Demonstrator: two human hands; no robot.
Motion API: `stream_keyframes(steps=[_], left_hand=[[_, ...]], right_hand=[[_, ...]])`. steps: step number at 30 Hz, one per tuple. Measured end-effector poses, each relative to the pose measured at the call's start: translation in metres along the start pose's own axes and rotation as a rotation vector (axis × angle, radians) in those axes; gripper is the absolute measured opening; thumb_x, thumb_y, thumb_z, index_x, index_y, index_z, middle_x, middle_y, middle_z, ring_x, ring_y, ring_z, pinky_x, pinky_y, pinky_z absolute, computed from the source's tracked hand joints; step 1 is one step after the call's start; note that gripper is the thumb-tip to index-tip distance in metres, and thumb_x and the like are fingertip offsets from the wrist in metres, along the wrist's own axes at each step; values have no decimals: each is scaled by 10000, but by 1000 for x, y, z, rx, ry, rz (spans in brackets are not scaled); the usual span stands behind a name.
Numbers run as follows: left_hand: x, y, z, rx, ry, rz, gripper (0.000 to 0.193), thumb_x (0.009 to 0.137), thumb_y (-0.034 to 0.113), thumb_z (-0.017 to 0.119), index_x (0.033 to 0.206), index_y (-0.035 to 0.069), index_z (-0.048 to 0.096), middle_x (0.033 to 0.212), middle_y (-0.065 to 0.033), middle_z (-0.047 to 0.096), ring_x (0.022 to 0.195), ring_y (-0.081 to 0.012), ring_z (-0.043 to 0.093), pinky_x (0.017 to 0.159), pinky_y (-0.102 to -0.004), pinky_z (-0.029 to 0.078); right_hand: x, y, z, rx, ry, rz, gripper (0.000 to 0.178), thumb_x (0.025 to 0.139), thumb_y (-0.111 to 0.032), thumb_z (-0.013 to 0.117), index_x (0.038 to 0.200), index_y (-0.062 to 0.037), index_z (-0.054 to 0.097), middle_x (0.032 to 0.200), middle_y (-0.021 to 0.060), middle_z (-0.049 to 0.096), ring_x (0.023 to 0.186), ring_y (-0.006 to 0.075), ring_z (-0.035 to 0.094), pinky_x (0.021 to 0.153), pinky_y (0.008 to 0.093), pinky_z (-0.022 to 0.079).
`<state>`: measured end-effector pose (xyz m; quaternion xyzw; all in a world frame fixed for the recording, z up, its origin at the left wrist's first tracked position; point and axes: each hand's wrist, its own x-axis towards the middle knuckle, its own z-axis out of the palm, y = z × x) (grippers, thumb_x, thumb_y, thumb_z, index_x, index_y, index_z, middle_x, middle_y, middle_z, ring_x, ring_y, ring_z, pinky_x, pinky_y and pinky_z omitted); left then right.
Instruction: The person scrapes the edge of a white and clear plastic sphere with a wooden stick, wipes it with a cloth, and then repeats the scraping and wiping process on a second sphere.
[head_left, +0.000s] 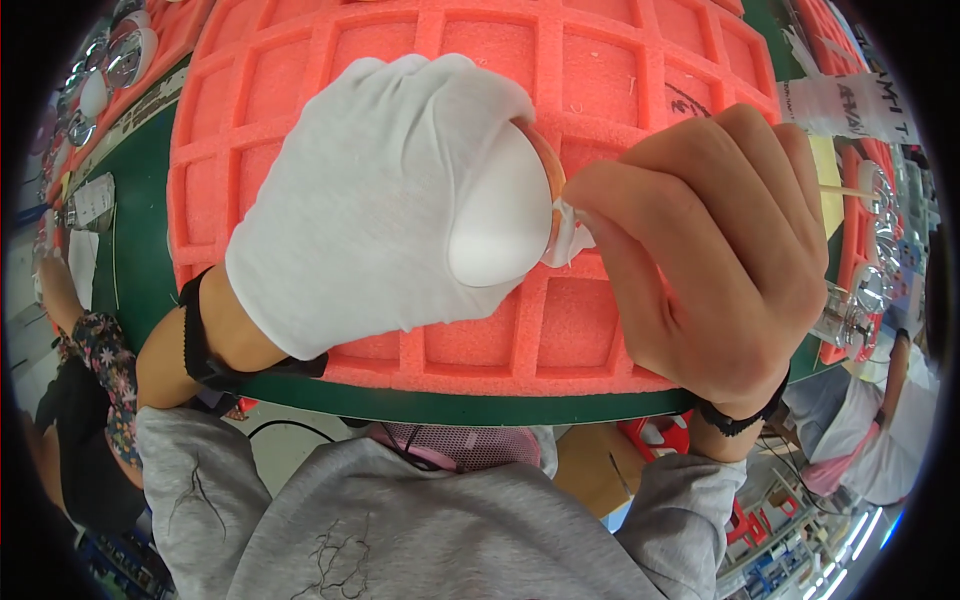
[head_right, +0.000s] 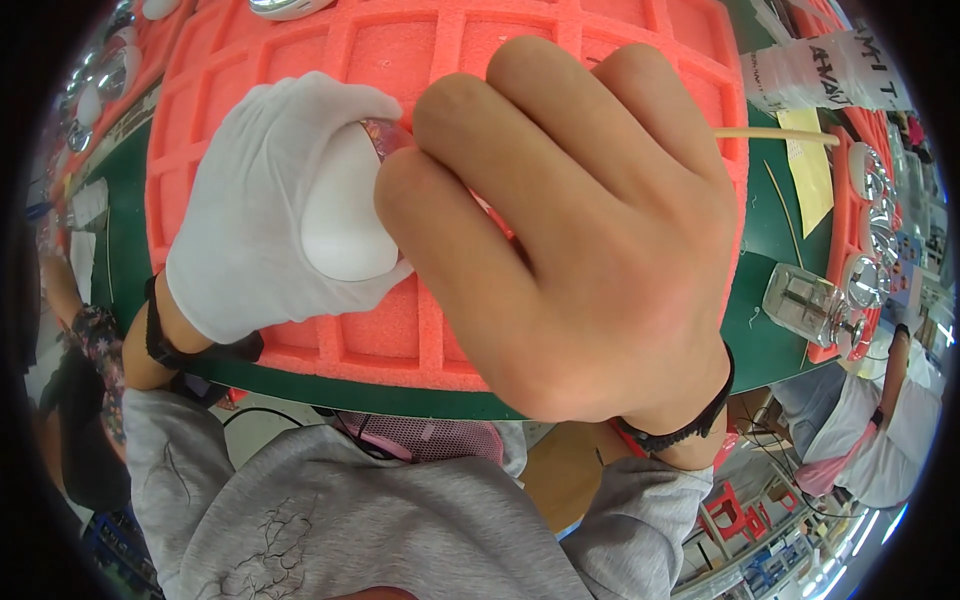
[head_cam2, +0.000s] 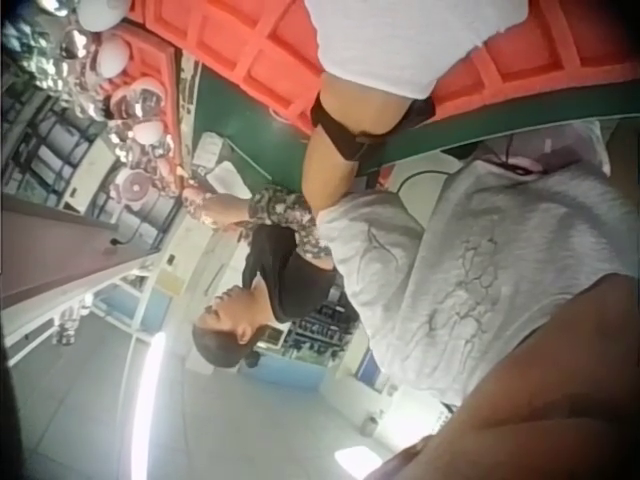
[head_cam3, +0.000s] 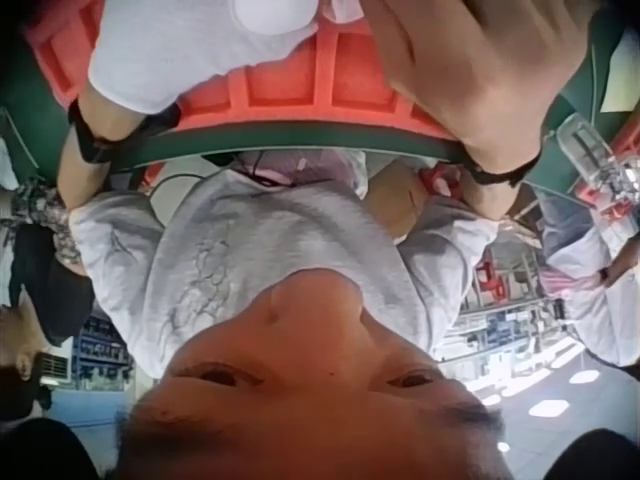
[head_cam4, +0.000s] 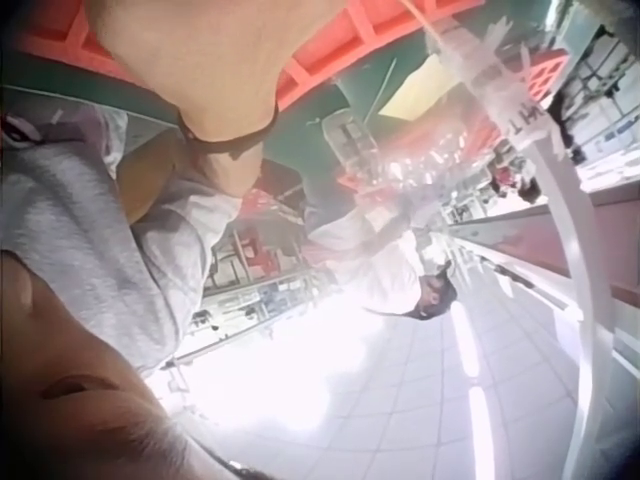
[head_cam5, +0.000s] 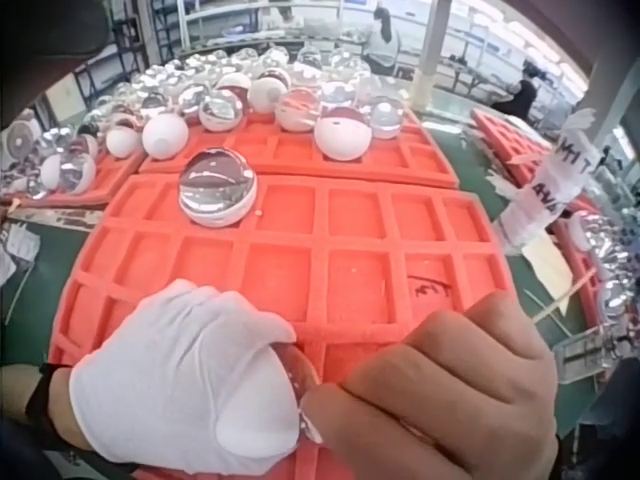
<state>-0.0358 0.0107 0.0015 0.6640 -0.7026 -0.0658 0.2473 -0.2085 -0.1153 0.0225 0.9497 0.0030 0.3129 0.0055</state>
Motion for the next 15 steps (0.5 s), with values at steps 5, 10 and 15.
stream_keyframes(steps=[5, 10, 15], left_hand=[[0, 0, 3, 13, 21, 14, 670, 564, 163, 863, 1168, 109, 579, 981, -83, 594, 891, -329, 576, 792, -425, 461], [-1, 0, 4, -7, 36, 24, 647, 572, 162, 866, 1148, 102, 578, 976, -88, 593, 903, -334, 577, 791, -426, 467], [4, 5, 0, 85, 22, 53, 625, 592, 163, 859, 1146, 97, 579, 952, -94, 593, 892, -340, 584, 782, -434, 476]], right_hand=[[15, -5, -6, -111, -56, -24, 268, 567, -51, 792, 824, -56, 715, 749, 40, 601, 651, 216, 534, 583, 340, 370], [12, 0, 0, -94, -9, -16, 258, 582, -44, 791, 828, -54, 714, 757, 41, 600, 661, 219, 540, 585, 342, 380], [6, 6, 10, -22, 88, 2, 244, 604, -33, 790, 833, -50, 711, 769, 44, 598, 674, 223, 550, 587, 342, 396]])
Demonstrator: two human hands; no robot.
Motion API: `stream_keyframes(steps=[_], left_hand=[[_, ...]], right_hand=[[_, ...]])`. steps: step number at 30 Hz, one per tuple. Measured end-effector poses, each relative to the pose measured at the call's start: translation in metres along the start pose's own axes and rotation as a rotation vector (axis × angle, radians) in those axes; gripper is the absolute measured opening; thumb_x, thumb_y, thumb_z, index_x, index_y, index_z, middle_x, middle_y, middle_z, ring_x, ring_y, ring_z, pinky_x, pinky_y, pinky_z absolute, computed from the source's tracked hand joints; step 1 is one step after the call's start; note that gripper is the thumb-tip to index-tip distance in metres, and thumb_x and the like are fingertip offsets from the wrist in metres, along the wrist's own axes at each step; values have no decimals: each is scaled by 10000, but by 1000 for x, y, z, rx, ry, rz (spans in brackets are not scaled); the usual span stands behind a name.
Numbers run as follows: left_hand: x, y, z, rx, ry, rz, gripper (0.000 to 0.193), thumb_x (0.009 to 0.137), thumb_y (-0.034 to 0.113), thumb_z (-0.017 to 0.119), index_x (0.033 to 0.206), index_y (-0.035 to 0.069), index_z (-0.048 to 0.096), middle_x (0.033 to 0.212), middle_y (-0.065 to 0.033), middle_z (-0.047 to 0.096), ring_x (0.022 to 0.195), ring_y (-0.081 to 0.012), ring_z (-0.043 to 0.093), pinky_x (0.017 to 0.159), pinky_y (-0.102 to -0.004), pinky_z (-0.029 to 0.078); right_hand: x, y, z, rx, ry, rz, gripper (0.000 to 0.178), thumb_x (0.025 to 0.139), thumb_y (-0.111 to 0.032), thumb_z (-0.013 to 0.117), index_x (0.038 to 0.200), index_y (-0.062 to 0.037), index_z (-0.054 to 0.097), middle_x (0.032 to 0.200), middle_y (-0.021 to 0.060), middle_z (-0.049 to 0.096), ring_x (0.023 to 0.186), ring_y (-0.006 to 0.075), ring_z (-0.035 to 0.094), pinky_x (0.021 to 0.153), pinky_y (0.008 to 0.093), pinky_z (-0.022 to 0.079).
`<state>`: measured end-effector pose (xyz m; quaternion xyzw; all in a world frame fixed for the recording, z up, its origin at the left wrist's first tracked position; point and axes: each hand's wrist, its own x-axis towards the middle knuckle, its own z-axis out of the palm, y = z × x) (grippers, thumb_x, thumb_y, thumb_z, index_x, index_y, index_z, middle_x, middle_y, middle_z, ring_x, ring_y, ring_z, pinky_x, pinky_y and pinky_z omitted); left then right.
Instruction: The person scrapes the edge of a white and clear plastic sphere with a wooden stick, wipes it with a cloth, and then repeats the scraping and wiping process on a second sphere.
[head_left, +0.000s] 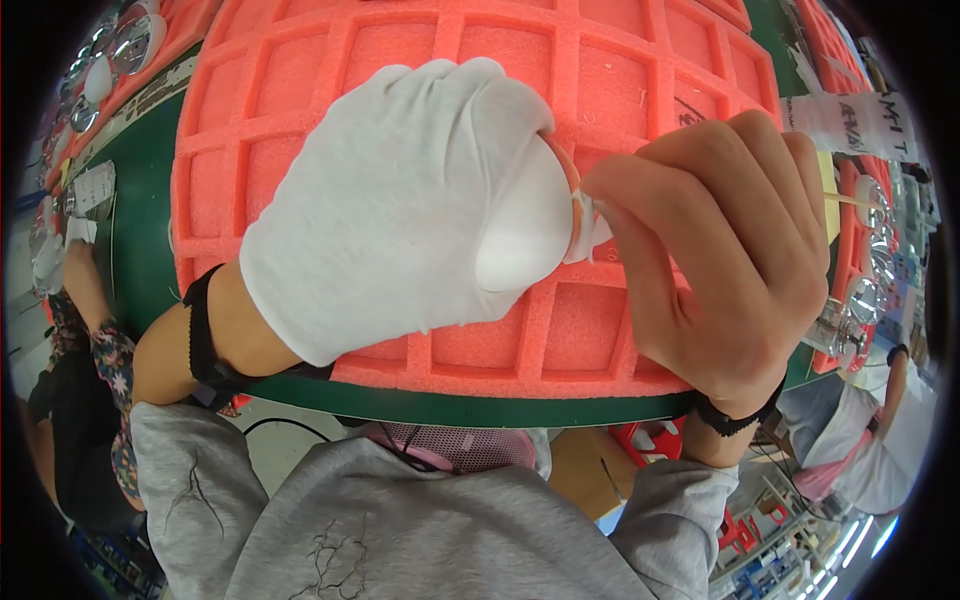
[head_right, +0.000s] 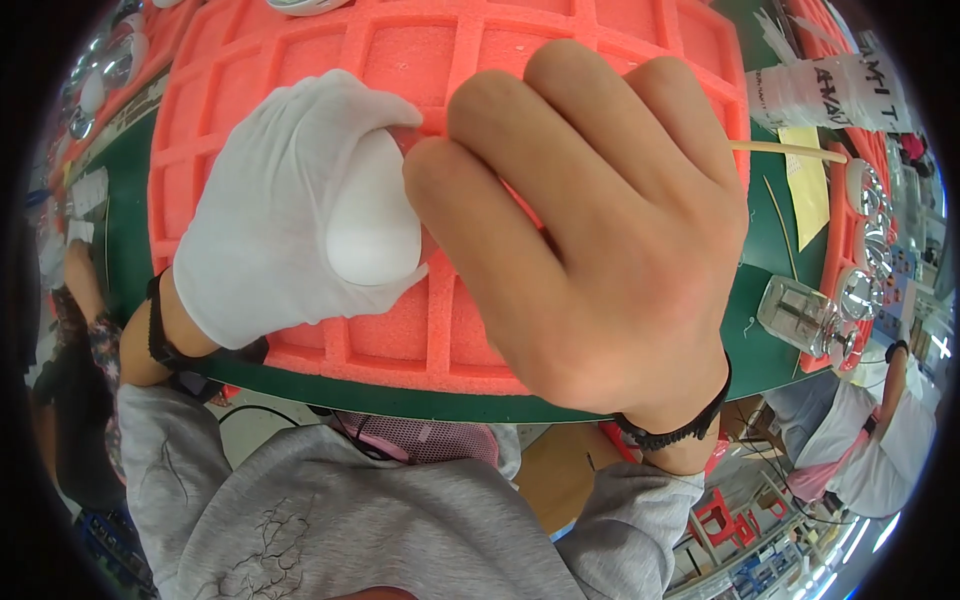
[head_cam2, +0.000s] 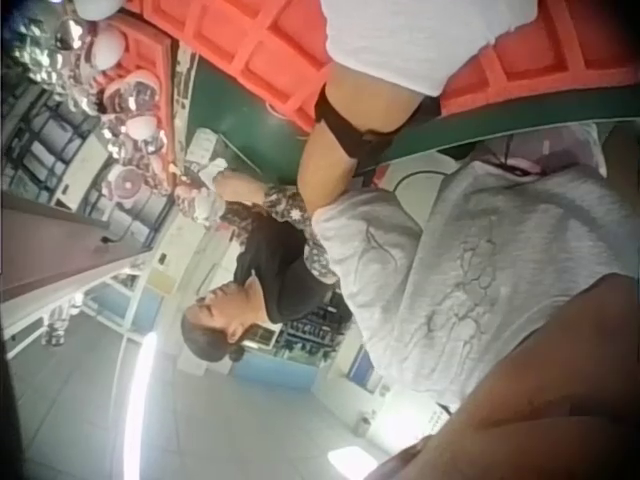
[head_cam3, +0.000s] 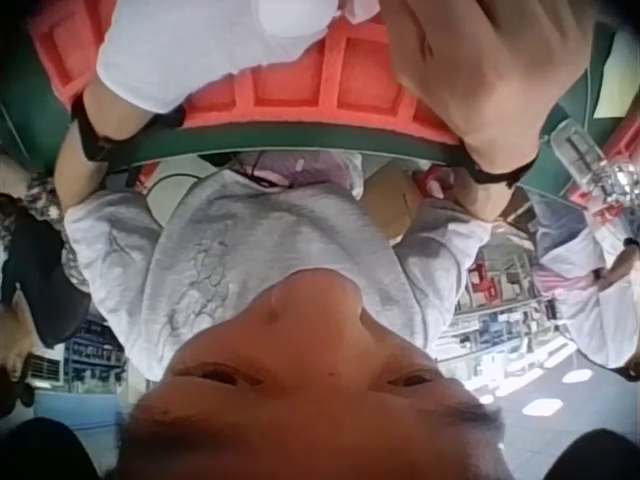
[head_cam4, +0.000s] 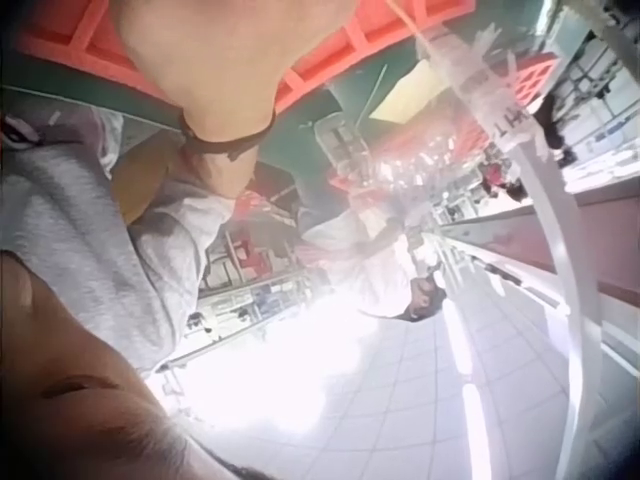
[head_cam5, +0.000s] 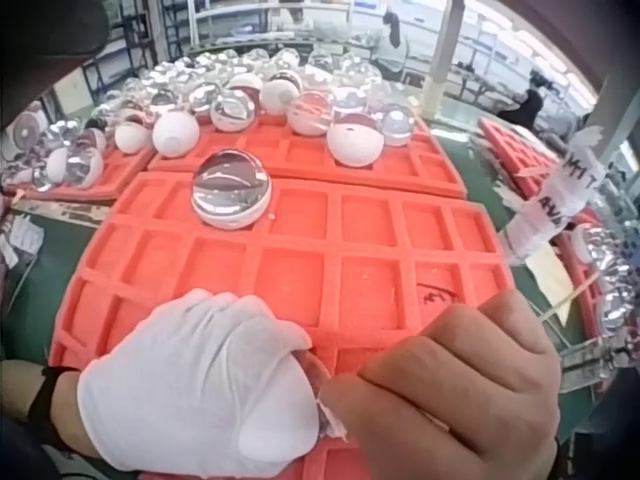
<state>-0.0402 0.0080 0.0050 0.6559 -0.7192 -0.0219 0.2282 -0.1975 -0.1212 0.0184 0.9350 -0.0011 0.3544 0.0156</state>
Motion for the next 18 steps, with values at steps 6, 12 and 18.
stream_keyframes(steps=[6, 12, 18], left_hand=[[-2, -4, 3, -63, -36, -33, 608, 605, 163, 848, 1149, 91, 588, 967, -102, 614, 899, -349, 597, 768, -440, 486], [-3, -10, -4, -93, -162, -23, 640, 595, 195, 855, 1170, 88, 596, 1010, -114, 644, 919, -345, 604, 775, -434, 491], [-5, -13, -8, -89, -59, 56, 720, 546, 229, 881, 1194, 95, 598, 1026, -101, 643, 916, -333, 590, 798, -422, 483]], right_hand=[[0, -1, 1, 23, 27, 24, 233, 623, -21, 790, 839, -46, 707, 777, 51, 596, 685, 229, 560, 595, 343, 415], [7, -13, -3, -11, -30, 42, 229, 640, -7, 790, 848, -45, 702, 781, 64, 594, 692, 236, 570, 613, 346, 438], [-6, -3, -14, 24, -44, 95, 227, 637, -5, 788, 845, -44, 704, 777, 64, 600, 684, 233, 569, 607, 342, 435]])
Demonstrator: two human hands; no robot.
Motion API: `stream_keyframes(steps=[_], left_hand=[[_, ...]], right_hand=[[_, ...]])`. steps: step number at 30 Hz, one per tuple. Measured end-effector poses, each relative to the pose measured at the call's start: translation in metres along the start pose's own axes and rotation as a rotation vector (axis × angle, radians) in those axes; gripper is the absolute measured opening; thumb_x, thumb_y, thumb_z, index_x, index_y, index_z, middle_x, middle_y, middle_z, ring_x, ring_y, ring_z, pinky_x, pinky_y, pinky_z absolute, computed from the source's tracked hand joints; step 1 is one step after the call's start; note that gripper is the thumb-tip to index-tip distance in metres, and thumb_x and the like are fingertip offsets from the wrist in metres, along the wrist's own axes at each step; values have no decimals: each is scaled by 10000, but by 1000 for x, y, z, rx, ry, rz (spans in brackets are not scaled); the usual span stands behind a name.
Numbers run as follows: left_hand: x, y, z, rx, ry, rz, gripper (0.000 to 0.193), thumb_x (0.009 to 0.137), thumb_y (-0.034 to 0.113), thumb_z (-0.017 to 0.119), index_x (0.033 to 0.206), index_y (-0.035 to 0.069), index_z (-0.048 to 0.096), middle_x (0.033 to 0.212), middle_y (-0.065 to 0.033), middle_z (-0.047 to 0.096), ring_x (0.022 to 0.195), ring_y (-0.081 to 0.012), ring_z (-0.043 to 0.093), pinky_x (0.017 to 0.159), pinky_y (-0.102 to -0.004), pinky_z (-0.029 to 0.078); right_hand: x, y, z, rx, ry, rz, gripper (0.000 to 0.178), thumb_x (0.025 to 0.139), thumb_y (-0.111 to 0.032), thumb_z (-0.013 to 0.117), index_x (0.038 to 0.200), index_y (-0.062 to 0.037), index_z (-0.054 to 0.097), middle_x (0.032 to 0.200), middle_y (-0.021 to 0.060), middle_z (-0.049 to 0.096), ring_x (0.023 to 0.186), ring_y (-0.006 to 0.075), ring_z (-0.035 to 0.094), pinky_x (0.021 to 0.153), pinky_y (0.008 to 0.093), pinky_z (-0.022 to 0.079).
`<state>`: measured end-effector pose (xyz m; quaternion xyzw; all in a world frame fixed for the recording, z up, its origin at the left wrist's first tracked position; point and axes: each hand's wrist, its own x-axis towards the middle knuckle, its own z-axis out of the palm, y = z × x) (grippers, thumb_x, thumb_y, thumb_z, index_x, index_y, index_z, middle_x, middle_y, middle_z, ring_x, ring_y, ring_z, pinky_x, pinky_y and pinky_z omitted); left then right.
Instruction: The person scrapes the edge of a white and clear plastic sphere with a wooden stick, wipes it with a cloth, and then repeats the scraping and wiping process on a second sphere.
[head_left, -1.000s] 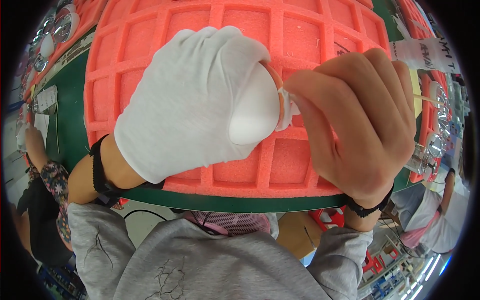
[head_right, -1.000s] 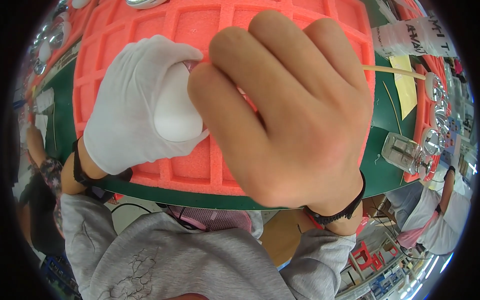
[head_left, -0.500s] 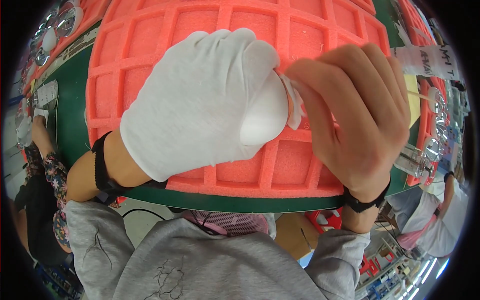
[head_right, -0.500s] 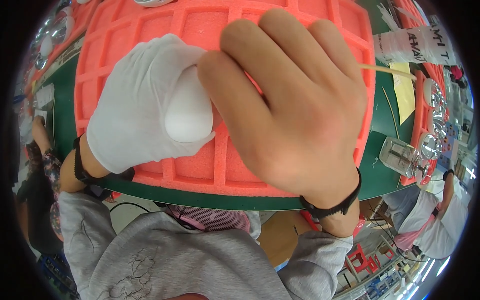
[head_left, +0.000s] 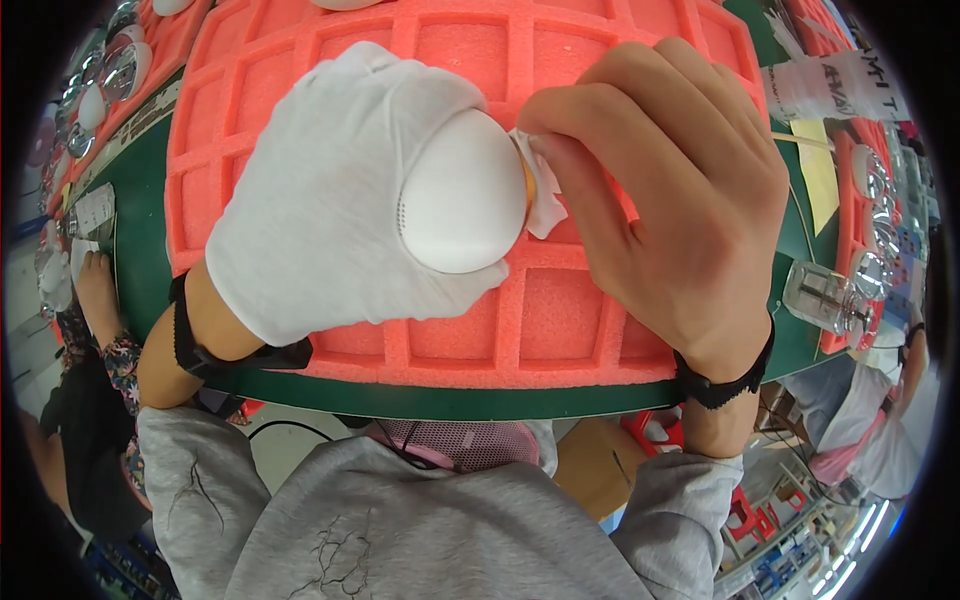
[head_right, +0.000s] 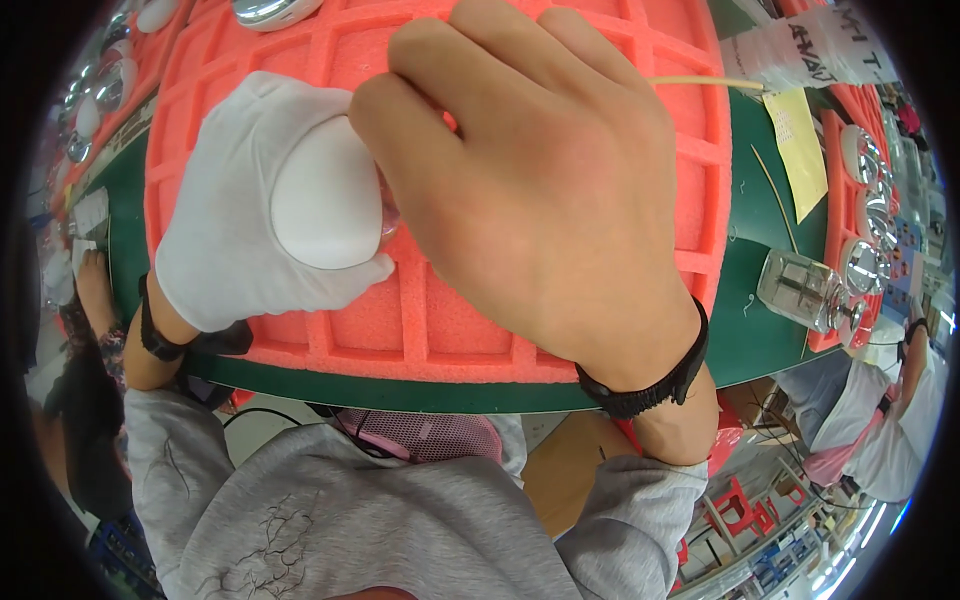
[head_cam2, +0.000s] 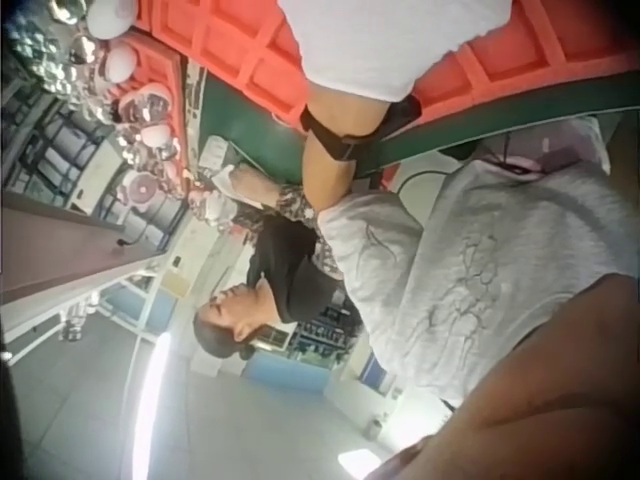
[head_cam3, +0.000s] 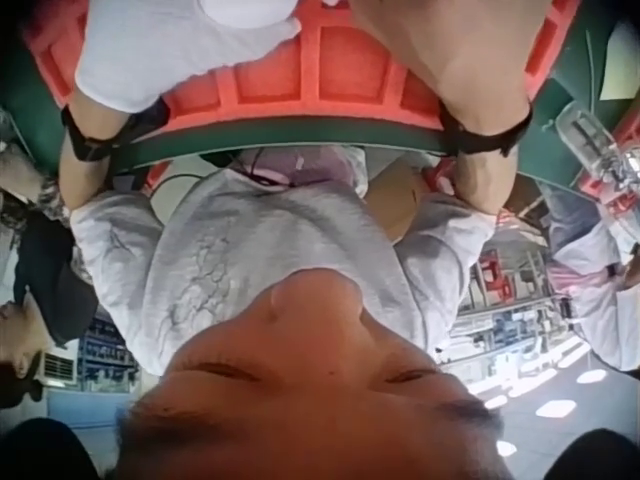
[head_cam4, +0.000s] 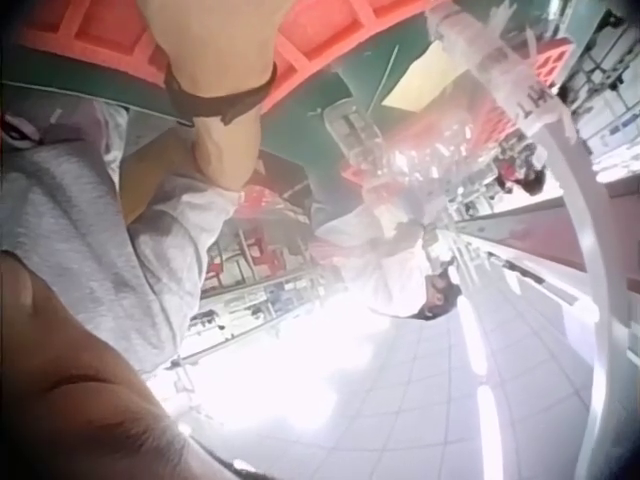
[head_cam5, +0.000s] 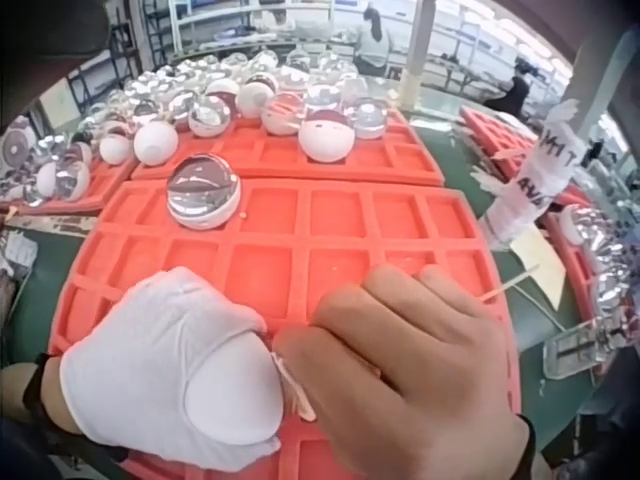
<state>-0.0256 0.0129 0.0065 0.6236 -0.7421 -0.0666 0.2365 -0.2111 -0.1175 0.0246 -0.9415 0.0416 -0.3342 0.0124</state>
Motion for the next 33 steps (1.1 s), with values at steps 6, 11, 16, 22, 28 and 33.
stream_keyframes(steps=[6, 11, 16, 22, 28, 33], left_hand=[[5, -4, -2, -38, -9, -39, 792, 511, 248, 911, 1221, 92, 597, 1053, -101, 632, 914, -327, 579, 815, -417, 479], [6, -2, 0, -191, -21, -84, 779, 538, 234, 917, 1235, 84, 603, 1055, -104, 632, 949, -328, 595, 812, -421, 497], [0, -1, 0, -88, -73, -6, 751, 564, 194, 906, 1245, 89, 608, 1051, -107, 634, 949, -327, 615, 803, -410, 514], [0, -2, -2, -67, -90, -95, 728, 575, 162, 897, 1242, 103, 611, 1040, -111, 637, 907, -322, 632, 796, -385, 522], [-1, -4, 3, -85, -44, -78, 721, 569, 146, 900, 1227, 96, 611, 1031, -110, 642, 932, -326, 634, 799, -394, 523], [-1, -16, 6, -292, -60, 46, 742, 559, 128, 911, 1234, 94, 604, 1117, -118, 633, 1028, -322, 624, 850, -406, 521]], right_hand=[[-11, 6, -7, 67, 4, 22, 226, 634, -3, 785, 841, -43, 705, 774, 65, 605, 676, 230, 569, 601, 339, 432], [-6, -1, 2, 121, -10, 30, 224, 631, -2, 783, 838, -42, 706, 771, 65, 609, 670, 228, 568, 596, 336, 430], [-17, 4, -6, 165, -28, 38, 223, 629, 0, 782, 835, -41, 707, 768, 65, 614, 663, 226, 568, 590, 333, 427], [-11, 1, 3, 231, -40, 48, 222, 626, 2, 779, 832, -40, 709, 764, 66, 619, 655, 223, 567, 584, 330, 424], [-16, 4, -3, 284, -51, 56, 220, 623, 4, 777, 829, -39, 710, 761, 66, 624, 647, 220, 567, 578, 326, 421], [-6, 2, 8, 331, -55, 56, 219, 621, 5, 775, 826, -38, 711, 758, 67, 628, 641, 218, 566, 573, 324, 418]])
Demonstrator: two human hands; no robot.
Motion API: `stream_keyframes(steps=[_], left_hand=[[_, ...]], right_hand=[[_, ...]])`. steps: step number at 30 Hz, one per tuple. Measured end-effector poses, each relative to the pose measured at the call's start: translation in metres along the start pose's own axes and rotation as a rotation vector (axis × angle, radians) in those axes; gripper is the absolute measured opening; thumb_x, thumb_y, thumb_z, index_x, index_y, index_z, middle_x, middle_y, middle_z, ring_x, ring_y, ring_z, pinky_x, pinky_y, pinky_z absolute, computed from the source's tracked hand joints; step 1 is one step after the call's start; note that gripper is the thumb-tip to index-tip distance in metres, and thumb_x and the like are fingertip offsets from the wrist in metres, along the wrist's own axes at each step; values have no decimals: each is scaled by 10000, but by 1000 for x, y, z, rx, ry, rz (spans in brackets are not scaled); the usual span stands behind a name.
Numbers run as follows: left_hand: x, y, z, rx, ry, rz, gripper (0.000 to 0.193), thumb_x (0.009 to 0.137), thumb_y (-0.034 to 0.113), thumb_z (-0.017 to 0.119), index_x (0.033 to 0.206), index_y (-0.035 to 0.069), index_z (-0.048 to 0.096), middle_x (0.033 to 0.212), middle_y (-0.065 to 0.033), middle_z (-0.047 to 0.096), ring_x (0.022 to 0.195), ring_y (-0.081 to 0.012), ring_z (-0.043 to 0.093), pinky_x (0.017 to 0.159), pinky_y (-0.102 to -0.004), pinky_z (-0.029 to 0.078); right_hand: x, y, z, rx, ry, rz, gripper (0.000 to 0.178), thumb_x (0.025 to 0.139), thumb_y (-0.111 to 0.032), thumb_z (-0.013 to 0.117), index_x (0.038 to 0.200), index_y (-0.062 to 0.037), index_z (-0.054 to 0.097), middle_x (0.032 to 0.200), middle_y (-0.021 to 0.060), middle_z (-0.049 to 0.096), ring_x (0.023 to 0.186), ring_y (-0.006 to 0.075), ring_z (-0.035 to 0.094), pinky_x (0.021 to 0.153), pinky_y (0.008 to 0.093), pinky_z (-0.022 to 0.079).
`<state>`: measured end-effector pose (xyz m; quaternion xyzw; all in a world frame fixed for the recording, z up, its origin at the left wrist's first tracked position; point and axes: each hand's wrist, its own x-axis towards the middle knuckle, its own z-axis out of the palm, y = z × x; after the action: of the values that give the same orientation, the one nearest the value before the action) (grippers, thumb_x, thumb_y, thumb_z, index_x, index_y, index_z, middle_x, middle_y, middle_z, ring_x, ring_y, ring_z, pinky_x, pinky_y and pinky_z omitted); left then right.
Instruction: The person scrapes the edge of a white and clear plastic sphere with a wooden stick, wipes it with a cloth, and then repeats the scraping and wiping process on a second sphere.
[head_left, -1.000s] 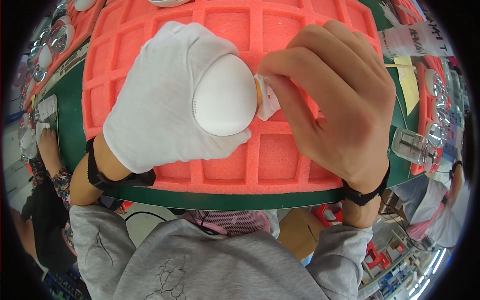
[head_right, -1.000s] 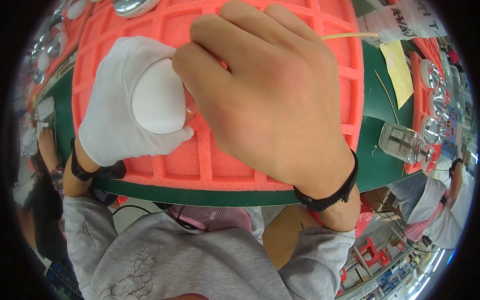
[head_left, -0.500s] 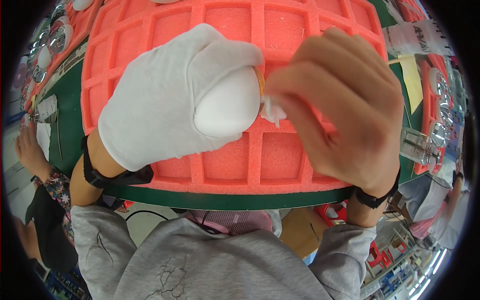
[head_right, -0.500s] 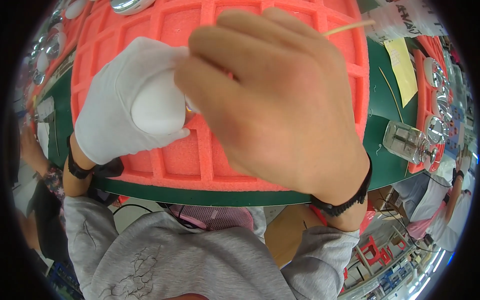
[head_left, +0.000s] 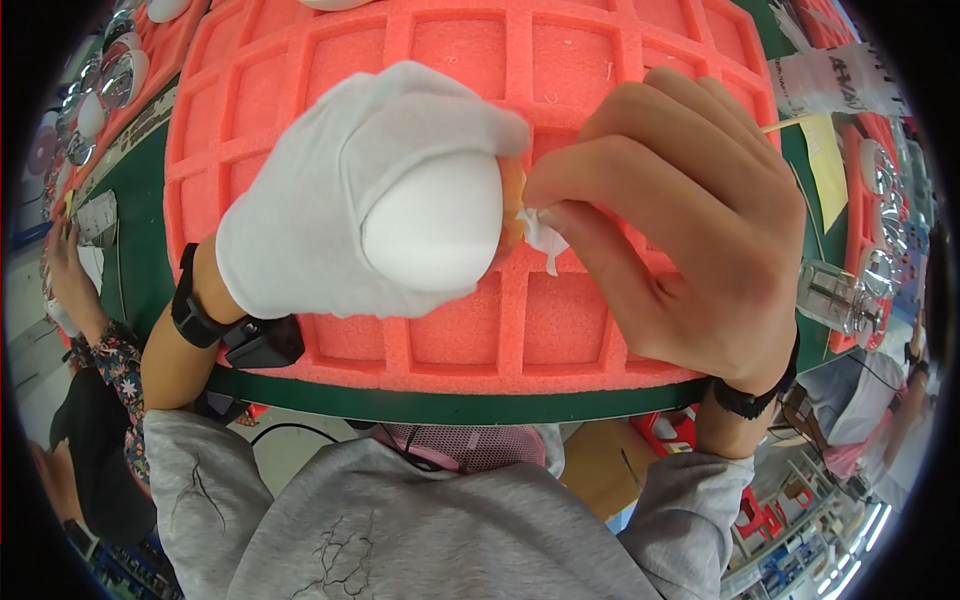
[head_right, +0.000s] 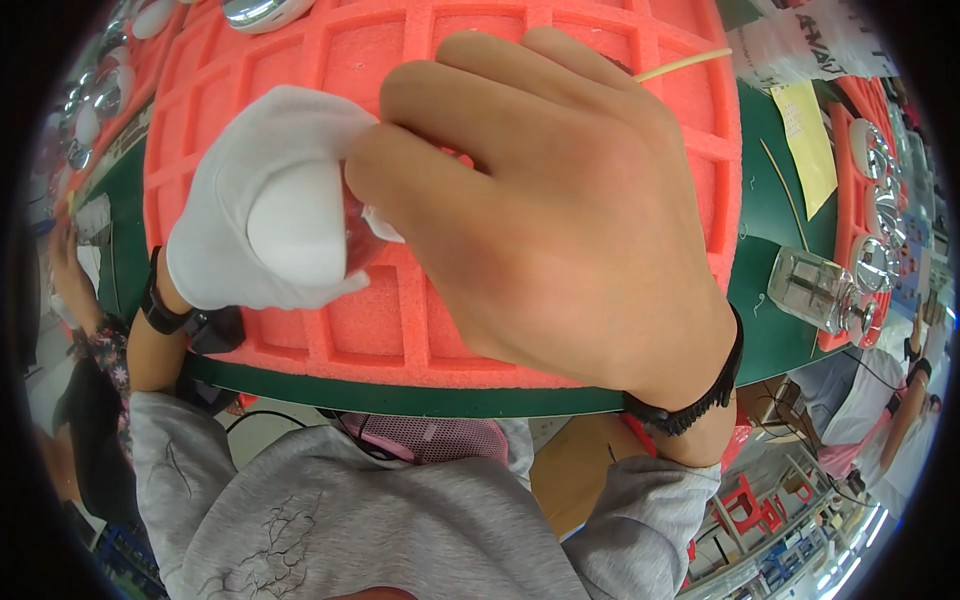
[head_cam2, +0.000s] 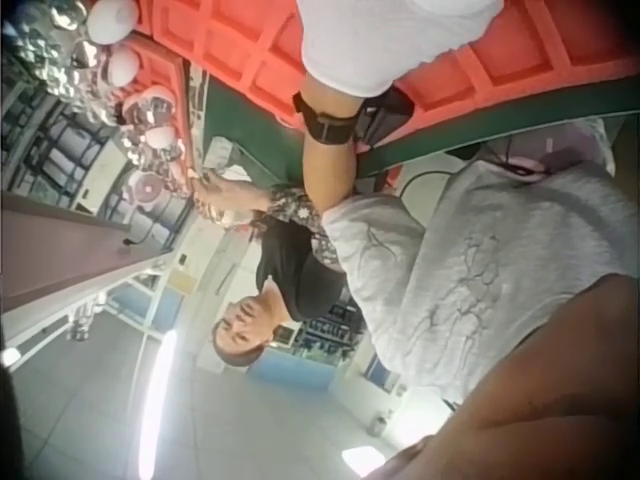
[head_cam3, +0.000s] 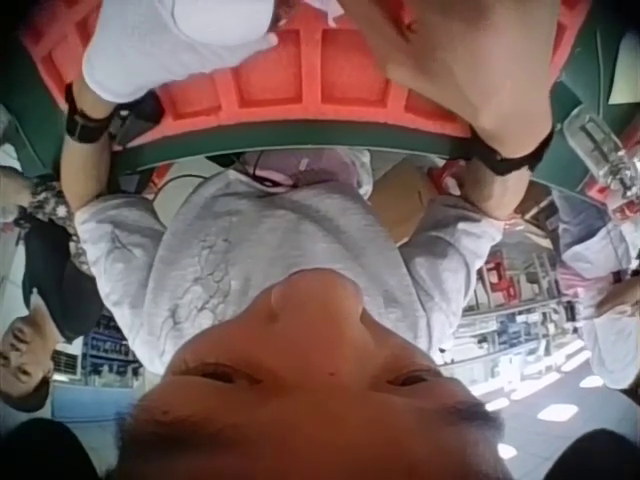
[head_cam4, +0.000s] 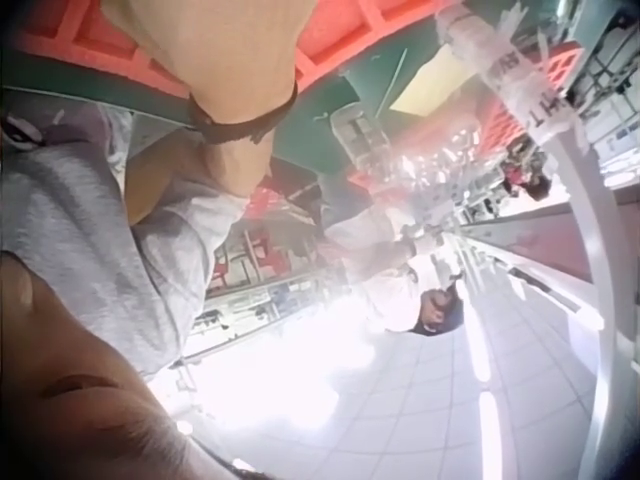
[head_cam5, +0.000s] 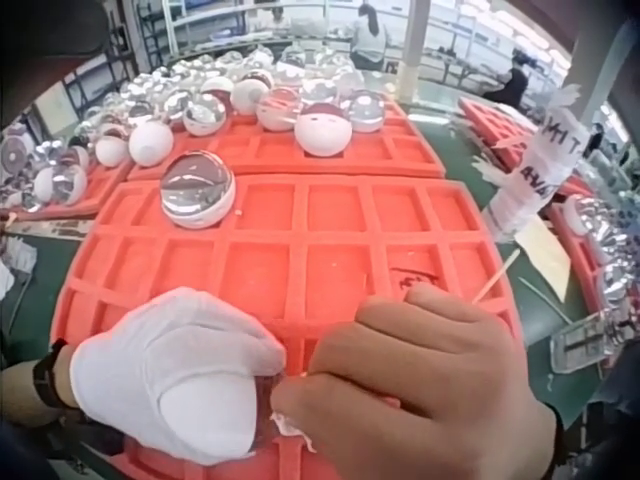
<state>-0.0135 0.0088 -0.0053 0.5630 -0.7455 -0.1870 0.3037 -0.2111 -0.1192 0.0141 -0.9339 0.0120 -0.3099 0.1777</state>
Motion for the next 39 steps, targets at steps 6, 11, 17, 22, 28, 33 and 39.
stream_keyframes(steps=[6, 11, 17, 22, 28, 33, 39], left_hand=[[-1, -11, 8, -320, -11, 73, 775, 583, 128, 916, 1276, 96, 570, 1252, -125, 599, 1123, -297, 603, 923, -410, 508], [6, -13, 3, -343, -60, 122, 783, 592, 125, 910, 1287, 84, 553, 1264, -126, 598, 1126, -293, 604, 929, -414, 510], [4, -11, -1, -340, -78, 70, 757, 594, 116, 904, 1263, 75, 551, 1264, -124, 594, 1105, -286, 615, 925, -414, 515], [4, -12, 4, -458, -102, -32, 721, 595, 94, 897, 1232, 76, 558, 1227, -109, 599, 1079, -266, 625, 919, -400, 521], [6, -14, 7, -465, -87, 15, 693, 599, 68, 883, 1214, 76, 566, 1202, -98, 600, 1080, -253, 624, 908, -384, 527], [3, -10, 6, -459, -102, -66, 691, 602, 56, 871, 1221, 76, 565, 1206, -88, 599, 1089, -238, 621, 916, -373, 523], [3, -14, 5, -506, -112, -45, 697, 602, 59, 868, 1230, 74, 565, 1200, -76, 598, 1097, -216, 613, 935, -364, 514]], right_hand=[[-3, 4, -7, 63, -25, -14, 218, 618, 7, 773, 823, -38, 713, 754, 67, 634, 633, 215, 566, 566, 320, 415], [1, 4, -10, 71, -65, -4, 222, 619, 18, 772, 828, -33, 718, 766, 67, 646, 643, 214, 570, 568, 318, 417], [9, -5, -13, -44, -109, -33, 234, 607, -21, 778, 829, -64, 719, 777, 37, 657, 695, 204, 569, 628, 325, 391], [15, -14, -15, -179, -146, -69, 246, 590, -76, 785, 825, -106, 717, 784, -1, 664, 753, 191, 565, 700, 334, 356], [24, -29, -21, -351, -175, -106, 262, 570, -141, 794, 820, -156, 715, 792, -46, 672, 822, 175, 559, 787, 344, 314], [18, -25, -20, -280, -165, -57, 225, 617, -121, 782, 830, -135, 712, 789, -31, 668, 792, 173, 559, 760, 331, 331], [16, -19, -10, -181, -153, 23, 170, 686, -91, 765, 845, -102, 707, 785, -9, 662, 747, 169, 558, 719, 310, 355]])
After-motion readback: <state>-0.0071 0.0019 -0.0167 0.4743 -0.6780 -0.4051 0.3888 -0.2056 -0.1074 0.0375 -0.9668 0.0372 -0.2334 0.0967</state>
